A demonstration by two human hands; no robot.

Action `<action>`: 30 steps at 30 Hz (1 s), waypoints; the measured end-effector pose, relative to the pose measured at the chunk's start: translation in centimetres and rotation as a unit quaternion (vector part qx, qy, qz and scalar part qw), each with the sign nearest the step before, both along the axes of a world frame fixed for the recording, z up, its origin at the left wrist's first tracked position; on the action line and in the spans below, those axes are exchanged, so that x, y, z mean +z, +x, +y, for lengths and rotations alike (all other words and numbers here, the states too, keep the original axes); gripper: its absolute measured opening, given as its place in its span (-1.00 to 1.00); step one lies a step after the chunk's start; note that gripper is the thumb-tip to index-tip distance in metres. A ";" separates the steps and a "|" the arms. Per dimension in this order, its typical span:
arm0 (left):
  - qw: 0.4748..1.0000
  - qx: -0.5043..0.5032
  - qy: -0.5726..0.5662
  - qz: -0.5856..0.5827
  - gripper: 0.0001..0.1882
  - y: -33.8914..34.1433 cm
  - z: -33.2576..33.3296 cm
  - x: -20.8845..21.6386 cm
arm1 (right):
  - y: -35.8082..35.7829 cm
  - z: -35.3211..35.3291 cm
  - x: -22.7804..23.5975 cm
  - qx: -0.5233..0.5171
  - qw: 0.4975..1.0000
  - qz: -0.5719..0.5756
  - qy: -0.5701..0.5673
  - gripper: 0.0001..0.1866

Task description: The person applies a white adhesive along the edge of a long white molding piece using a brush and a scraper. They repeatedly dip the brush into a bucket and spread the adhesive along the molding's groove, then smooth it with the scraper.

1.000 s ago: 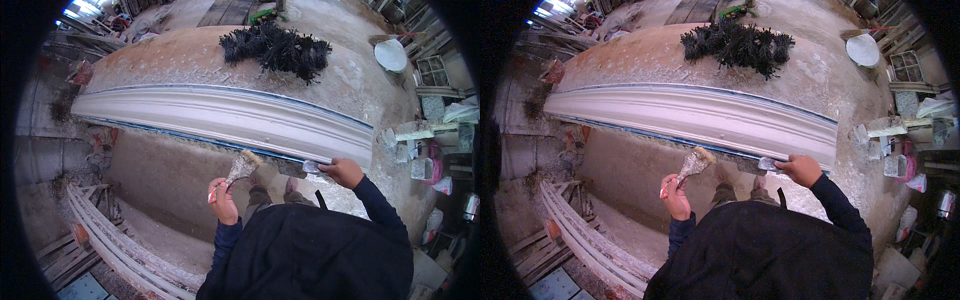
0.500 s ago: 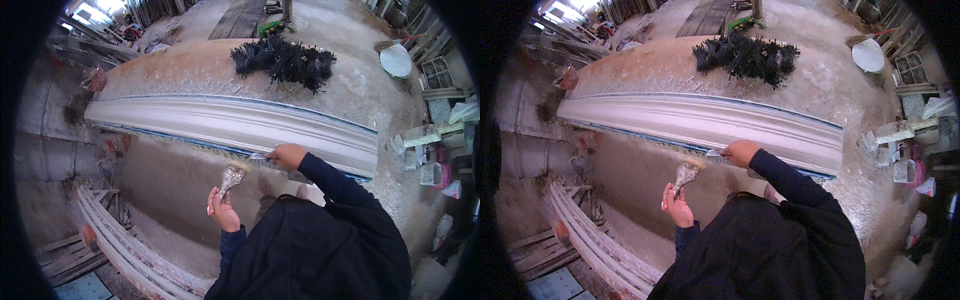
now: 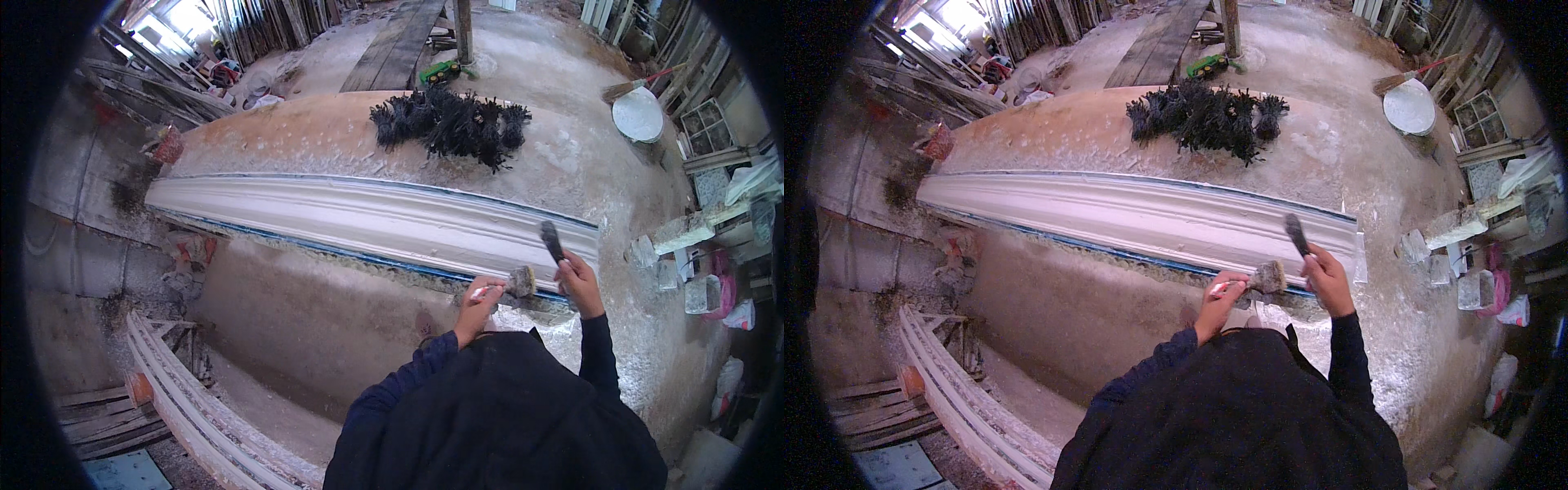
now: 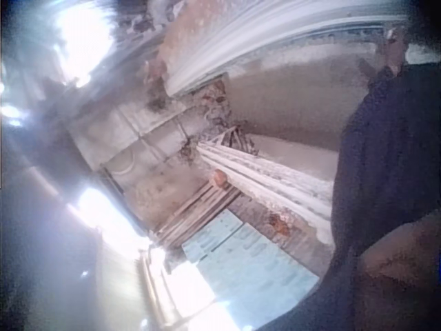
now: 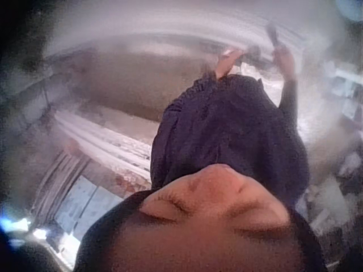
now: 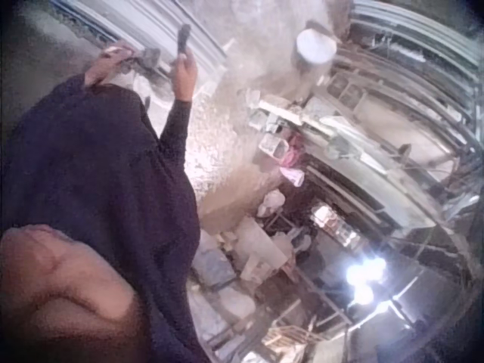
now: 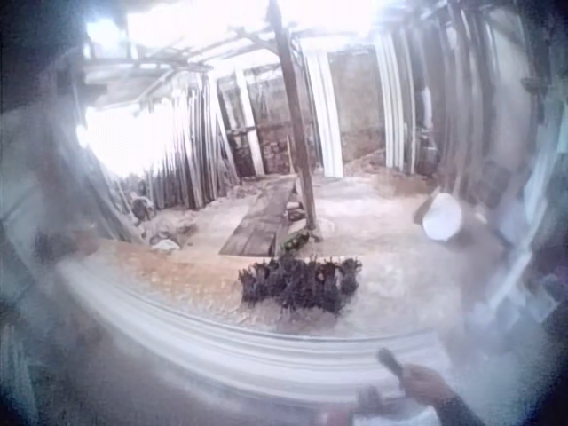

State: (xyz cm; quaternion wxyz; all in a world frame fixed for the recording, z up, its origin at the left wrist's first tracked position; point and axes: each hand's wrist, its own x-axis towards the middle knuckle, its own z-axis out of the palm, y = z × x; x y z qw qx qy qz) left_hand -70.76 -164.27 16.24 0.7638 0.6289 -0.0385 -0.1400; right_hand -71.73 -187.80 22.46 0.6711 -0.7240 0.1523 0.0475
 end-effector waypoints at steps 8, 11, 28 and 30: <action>0.969 0.151 0.194 -0.009 -0.89 1.6 8.3 3.5 | -4.9 -4.0 -2.5 -0.048 0.998 -0.014 -0.029 -0.62; 0.867 0.298 0.354 -0.184 -0.91 3.4 19.2 2.2 | -4.3 -2.7 -2.2 -0.022 0.999 -0.002 -0.043 -0.63; 0.980 0.099 0.144 -0.096 -0.88 4.0 8.6 -0.1 | -2.5 1.4 -0.8 0.029 0.997 0.000 -0.077 -0.64; 0.945 0.159 0.232 -0.165 -0.91 5.3 13.3 1.6 | -2.6 1.2 -0.8 0.035 0.994 0.022 -0.098 -0.64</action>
